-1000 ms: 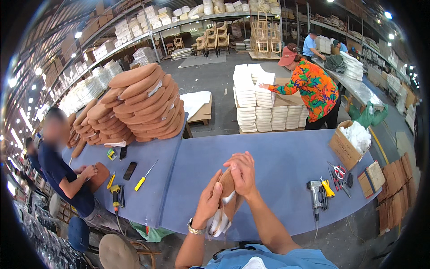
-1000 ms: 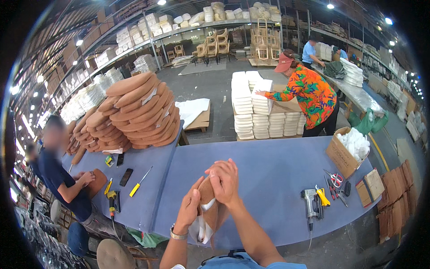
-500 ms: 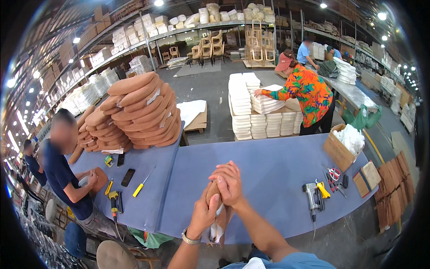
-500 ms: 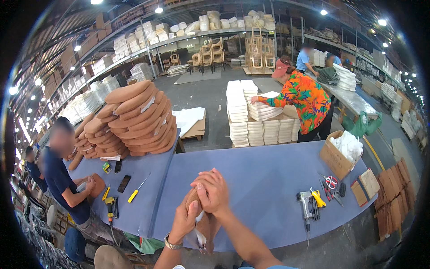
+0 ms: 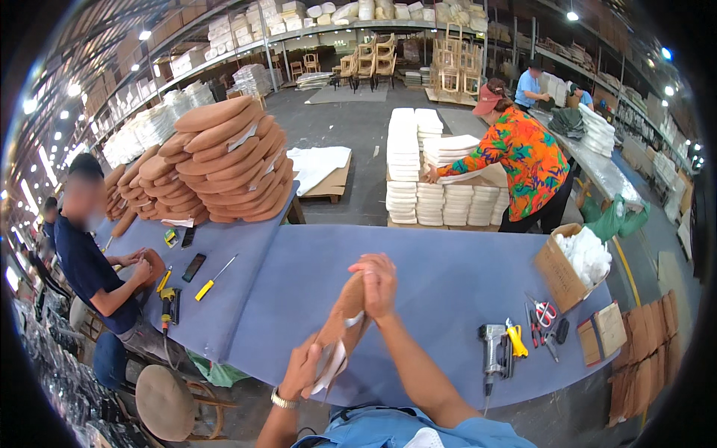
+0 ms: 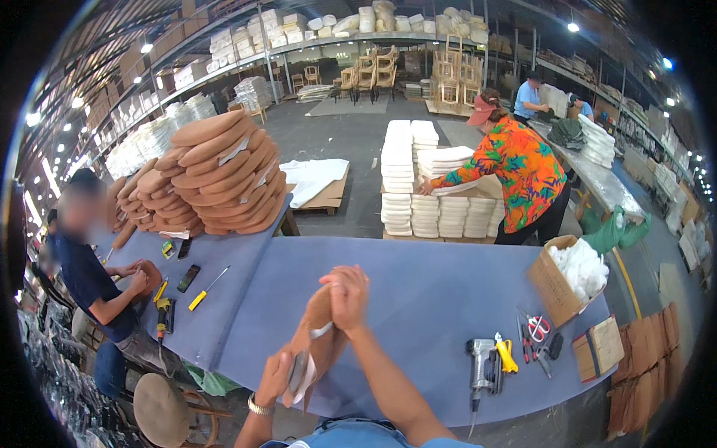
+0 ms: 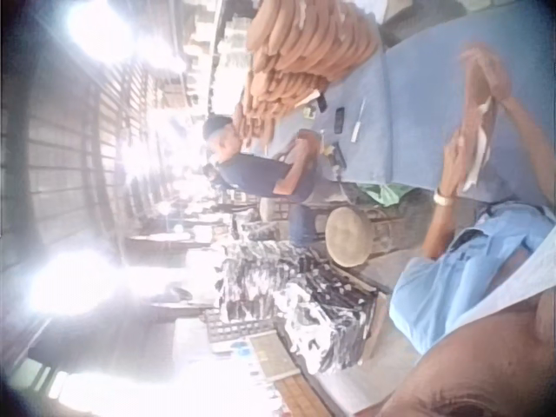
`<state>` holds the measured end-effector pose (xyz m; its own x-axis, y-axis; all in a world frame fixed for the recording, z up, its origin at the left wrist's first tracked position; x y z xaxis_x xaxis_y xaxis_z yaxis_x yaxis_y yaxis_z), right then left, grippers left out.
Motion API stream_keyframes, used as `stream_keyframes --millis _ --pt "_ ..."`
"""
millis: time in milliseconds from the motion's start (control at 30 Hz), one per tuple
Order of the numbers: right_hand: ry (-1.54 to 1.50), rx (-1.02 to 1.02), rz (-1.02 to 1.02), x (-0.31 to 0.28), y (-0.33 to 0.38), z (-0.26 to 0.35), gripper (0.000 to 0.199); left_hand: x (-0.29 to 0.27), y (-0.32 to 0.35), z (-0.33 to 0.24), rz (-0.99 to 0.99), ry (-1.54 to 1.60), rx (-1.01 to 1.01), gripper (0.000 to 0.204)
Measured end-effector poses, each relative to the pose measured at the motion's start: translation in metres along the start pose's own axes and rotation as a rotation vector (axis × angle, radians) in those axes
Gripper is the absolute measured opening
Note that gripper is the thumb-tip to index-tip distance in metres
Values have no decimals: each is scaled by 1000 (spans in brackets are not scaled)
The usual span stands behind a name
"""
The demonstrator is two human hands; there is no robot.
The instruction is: The person staples a brown cushion cover to a white foam insert using a pneumatic staple gun, then trims excess fabric with a utility knife and a screwdriver. The person folds and presses the edges to fit the foam, then stacks the finished cushion with others.
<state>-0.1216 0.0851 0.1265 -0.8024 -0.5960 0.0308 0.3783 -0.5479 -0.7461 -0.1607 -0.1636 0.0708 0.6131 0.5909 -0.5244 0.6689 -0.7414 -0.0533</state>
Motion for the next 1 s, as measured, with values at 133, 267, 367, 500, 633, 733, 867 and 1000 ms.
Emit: stream_keyframes --millis 133,267,367,500,633,733,867,1000 --pt "8 214 -152 -82 7 -63 47 43 35 126 -90 199 -429 68" --pt "-217 519 -398 -156 51 -133 48 82 31 194 -270 628 -554 71" --pt "-393 639 -554 -172 83 -159 43 101 24 233 -346 1150 -454 76" --pt "-422 638 -492 -220 138 -141 43 53 -53 137 -666 1126 -499 81" --pt "-890 1038 -305 -209 214 -116 41 -43 -115 -34 -630 595 17 85" --pt "-815 1206 80 -171 241 -111 45 -40 -132 -116 -426 117 451 92" --pt "-566 990 221 -110 134 -74 56 24 -124 -138 -259 80 623 83" --pt "-809 753 223 -69 12 -9 73 70 -107 -132 -289 209 451 62"
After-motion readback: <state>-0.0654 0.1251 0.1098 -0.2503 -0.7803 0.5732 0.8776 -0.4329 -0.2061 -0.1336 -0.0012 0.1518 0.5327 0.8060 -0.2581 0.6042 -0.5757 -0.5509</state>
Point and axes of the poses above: each hand's wrist, its own y-axis away from the middle knuckle, its own x-axis out of the palm, z = x × y, the point moved 3 cm from there along -y, towards the middle knuckle, and after that the axes turned 10 degrees about -y, right-handed, at the moved point
